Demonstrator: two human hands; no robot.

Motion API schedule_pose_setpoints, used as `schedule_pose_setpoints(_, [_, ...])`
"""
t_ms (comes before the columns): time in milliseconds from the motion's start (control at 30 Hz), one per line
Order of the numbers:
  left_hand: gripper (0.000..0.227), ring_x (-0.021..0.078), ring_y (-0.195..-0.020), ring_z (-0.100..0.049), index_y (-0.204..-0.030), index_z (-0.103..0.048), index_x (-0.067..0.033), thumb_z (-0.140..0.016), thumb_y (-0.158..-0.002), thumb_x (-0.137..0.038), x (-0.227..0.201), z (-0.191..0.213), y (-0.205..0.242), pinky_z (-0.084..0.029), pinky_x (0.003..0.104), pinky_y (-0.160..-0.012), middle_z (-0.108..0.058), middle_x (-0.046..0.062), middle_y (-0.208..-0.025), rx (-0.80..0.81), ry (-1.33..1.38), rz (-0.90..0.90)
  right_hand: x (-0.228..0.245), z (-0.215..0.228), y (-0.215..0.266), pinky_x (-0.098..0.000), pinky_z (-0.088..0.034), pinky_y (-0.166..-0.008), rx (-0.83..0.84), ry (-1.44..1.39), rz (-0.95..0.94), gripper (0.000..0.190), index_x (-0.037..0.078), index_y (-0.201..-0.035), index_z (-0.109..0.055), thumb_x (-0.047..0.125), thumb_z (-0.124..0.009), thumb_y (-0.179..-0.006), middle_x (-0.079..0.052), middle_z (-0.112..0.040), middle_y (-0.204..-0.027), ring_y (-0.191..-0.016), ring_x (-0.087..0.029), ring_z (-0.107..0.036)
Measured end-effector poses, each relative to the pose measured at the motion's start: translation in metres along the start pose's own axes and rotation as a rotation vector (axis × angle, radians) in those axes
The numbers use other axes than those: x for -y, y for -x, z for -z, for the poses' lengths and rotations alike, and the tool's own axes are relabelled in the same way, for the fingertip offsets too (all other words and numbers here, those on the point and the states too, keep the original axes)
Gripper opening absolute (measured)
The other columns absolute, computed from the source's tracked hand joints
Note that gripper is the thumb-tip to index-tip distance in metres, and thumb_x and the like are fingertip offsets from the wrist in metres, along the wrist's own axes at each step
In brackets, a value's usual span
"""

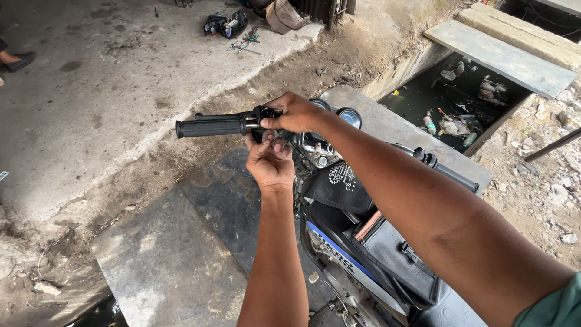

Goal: Repairing or adjusting the left handlebar and control switches of a motorcycle.

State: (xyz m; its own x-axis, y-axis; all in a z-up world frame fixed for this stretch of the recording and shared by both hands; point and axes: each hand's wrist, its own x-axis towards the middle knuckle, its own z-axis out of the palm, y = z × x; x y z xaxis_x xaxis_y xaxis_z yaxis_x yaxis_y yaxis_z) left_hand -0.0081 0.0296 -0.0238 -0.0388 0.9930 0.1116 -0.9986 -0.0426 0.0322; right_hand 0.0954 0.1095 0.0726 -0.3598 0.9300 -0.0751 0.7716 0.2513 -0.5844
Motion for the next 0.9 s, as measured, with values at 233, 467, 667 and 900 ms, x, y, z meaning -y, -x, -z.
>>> schedule_pose_setpoints(233, [0.096, 0.012, -0.058, -0.055, -0.163, -0.016, -0.0378, -0.056, -0.085, -0.001, 0.019, -0.017, 0.014, -0.043, 0.028, -0.049, -0.061, 0.0, -0.081, -0.13, -0.213, -0.032, -0.001, -0.001, -0.004, -0.0381, -0.049, -0.101, 0.001, 0.002, -0.068, 0.057, 0.021, -0.134, -0.068, 0.048, -0.079, -0.084, -0.011, -0.072, -0.124, -0.115, -0.024, -0.065])
schedule_pose_setpoints(467, [0.105, 0.0127, -0.053, -0.051, -0.165, -0.006, -0.0372, -0.058, -0.082, -0.001, 0.034, -0.025, 0.026, -0.04, 0.029, -0.045, -0.058, 0.001, -0.077, -0.177, -0.342, 0.002, 0.014, 0.004, 0.007, -0.0372, -0.05, -0.102, 0.011, -0.033, -0.058, 0.055, 0.021, -0.132, -0.069, 0.046, -0.078, -0.083, -0.01, -0.074, -0.124, -0.117, -0.024, -0.068])
schedule_pose_setpoints(667, [0.094, 0.0128, -0.055, -0.054, -0.163, -0.019, -0.0325, -0.057, -0.083, -0.002, 0.016, -0.015, 0.014, -0.042, 0.03, -0.046, -0.056, 0.0, -0.075, -0.133, -0.271, 0.054, 0.012, 0.003, 0.003, -0.0367, -0.05, -0.103, 0.019, -0.065, -0.049, 0.054, 0.021, -0.133, -0.069, 0.044, -0.077, -0.085, -0.01, -0.075, -0.124, -0.117, -0.024, -0.07])
schedule_pose_setpoints(900, [0.085, 0.0138, -0.066, -0.058, -0.162, -0.026, -0.0279, -0.058, -0.089, -0.001, -0.013, -0.006, 0.007, -0.047, 0.027, -0.055, -0.063, 0.002, -0.083, 0.057, 0.049, 0.11, 0.015, 0.003, 0.007, -0.036, -0.048, -0.105, 0.021, -0.13, -0.054, 0.055, 0.02, -0.133, -0.069, 0.045, -0.076, -0.084, -0.008, -0.075, -0.128, -0.121, -0.023, -0.068])
